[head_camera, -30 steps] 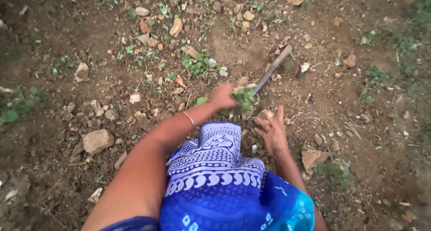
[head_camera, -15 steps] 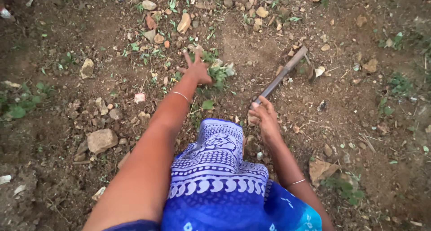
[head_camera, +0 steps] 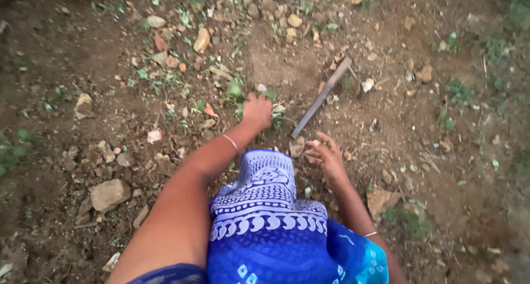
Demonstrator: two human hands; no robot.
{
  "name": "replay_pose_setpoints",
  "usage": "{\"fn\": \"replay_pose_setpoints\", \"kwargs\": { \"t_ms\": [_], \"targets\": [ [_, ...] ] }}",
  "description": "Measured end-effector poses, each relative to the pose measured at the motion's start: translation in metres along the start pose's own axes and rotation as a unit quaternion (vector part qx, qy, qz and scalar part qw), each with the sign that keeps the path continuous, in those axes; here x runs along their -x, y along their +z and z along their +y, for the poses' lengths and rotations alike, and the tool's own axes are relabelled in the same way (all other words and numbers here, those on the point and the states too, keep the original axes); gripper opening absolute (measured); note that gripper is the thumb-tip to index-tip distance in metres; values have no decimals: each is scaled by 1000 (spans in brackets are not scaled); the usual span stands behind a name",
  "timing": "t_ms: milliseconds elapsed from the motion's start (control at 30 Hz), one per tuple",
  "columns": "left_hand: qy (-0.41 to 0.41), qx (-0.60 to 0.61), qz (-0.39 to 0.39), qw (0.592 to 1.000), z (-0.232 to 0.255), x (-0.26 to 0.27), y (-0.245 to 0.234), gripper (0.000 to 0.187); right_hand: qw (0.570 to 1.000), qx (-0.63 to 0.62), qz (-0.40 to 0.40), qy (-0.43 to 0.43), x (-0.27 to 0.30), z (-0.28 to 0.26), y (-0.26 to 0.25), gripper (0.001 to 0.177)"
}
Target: The person clears small weeds and loosens soil using a hand tool. The person strikes the ground with the tool, pulls up vegetation by hand, and gathers small piles of weeds while moving across the garden area.
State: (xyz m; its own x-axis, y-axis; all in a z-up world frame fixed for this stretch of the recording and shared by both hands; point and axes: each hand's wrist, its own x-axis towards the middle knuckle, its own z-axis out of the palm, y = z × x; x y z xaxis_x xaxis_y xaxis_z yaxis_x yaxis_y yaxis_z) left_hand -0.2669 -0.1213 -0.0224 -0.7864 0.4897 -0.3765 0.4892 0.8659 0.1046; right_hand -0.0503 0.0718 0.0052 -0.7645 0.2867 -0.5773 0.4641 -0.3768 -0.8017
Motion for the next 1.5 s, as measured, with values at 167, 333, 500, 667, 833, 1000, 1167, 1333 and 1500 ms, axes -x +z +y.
{"fn": "replay_pose_setpoints", "kwargs": {
  "t_ms": [167,333,500,667,833,1000,1167,1333,1500],
  "targets": [
    [85,-46,192,977,7,37,37,47,1000,2,2,18,18,13,-16,58],
    [110,-76,244,961,-4,66,38,41,1000,13,-11,6,39,10,-15,51],
    [154,-85,241,954,13,91,37,44,999,50,-17,-11,43,22,-14,46],
    [86,130,57,986,90,126,38,39,1000,5,-5,-18,30,39,-9,49],
    [14,255,-20,967,114,140,-11,85,990,-114,7,-80,40,17,14,55],
    [51,237,-56,968,123,139,-30,79,864,336,39,-374,68,-39,36,47],
    [145,200,-96,964,120,128,-29,73,810,469,-30,-349,64,-69,36,44],
    [247,248,13,937,118,114,-59,68,964,228,-87,-110,47,-65,-5,55],
    [178,380,15,908,132,131,-90,81,966,-236,-84,-63,63,-47,9,64]
  ]
}}
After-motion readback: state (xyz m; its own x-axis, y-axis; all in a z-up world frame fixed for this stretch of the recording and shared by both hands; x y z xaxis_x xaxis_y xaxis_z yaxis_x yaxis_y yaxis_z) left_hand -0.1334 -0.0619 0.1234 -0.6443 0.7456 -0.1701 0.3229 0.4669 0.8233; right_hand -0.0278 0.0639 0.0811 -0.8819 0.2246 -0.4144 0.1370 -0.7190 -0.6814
